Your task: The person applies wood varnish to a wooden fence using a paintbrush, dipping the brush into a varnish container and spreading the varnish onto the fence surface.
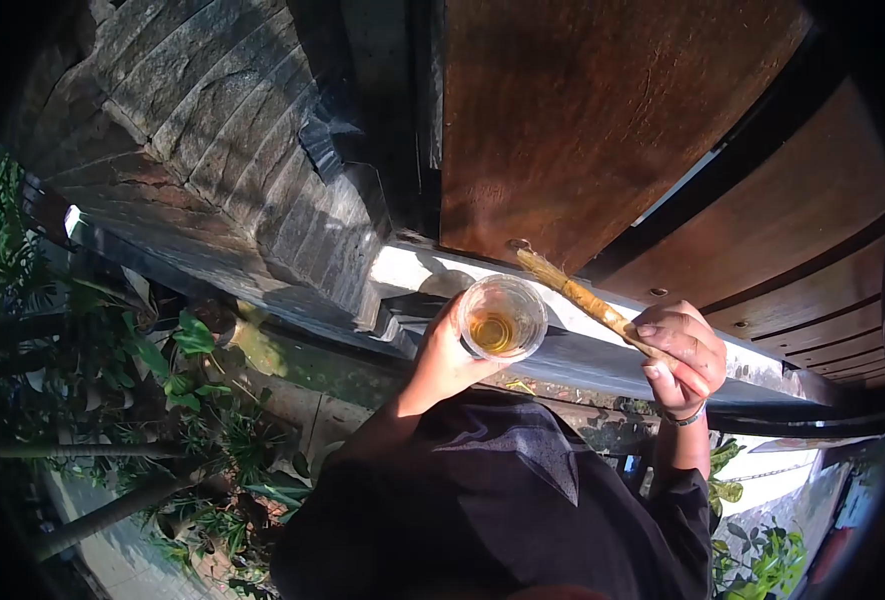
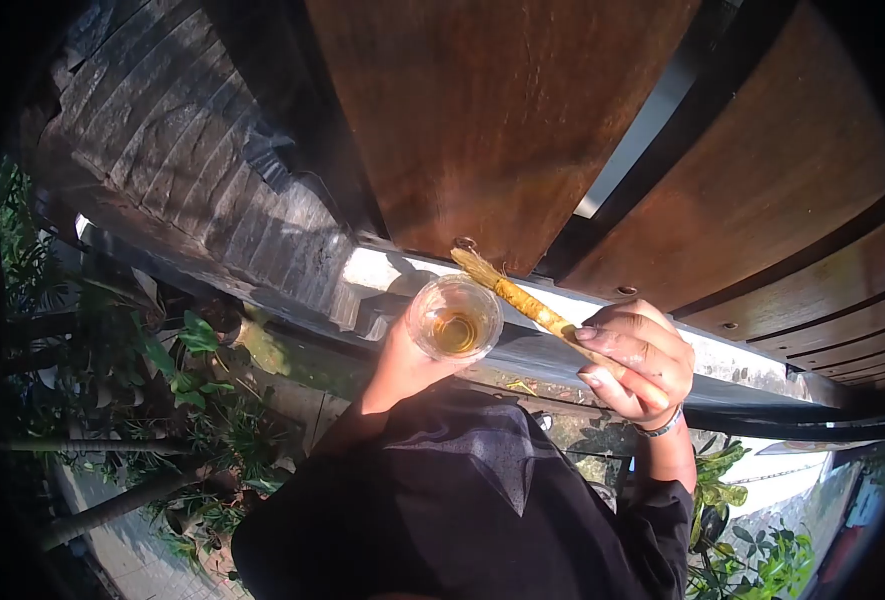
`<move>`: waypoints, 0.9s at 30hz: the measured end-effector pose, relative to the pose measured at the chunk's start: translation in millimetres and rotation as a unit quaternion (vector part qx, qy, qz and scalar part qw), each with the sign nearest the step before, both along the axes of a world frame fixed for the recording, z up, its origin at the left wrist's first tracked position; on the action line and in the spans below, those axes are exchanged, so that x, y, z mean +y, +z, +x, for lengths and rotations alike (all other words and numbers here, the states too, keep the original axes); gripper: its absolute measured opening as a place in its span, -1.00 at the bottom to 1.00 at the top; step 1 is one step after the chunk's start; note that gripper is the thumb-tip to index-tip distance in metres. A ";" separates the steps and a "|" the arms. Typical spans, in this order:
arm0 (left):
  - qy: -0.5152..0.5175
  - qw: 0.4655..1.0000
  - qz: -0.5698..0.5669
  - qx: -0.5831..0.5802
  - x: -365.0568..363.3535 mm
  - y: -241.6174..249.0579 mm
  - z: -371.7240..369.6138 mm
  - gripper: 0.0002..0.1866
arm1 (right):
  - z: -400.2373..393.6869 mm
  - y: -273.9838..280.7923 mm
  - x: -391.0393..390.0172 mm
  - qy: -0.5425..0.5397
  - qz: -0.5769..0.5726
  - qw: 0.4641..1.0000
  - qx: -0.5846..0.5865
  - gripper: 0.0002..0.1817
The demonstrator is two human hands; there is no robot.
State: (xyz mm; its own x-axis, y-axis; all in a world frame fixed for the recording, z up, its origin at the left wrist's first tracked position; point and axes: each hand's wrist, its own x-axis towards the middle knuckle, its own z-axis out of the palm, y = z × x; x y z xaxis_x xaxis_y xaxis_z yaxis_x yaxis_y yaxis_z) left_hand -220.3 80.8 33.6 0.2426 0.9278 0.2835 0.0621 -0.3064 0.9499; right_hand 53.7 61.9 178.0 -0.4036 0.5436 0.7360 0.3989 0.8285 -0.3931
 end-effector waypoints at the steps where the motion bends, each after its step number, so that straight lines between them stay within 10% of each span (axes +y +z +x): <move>1: 0.004 0.999 0.021 -0.024 2.6 -7.6 0.3 -0.14 | -4.7 16.5 3.0 -0.016 0.041 0.997 -0.055 -0.67; 17: -0.021 0.999 0.004 -0.030 -10.4 -23.6 -19.2 -0.15 | -29.9 172.3 -5.9 -0.208 0.379 0.839 -0.330 -0.62; 27: -0.040 0.997 -0.015 -0.060 -25.6 -41.9 -51.9 -0.16 | -58.9 30.8 3.9 0.026 0.224 0.885 -0.409 -0.68</move>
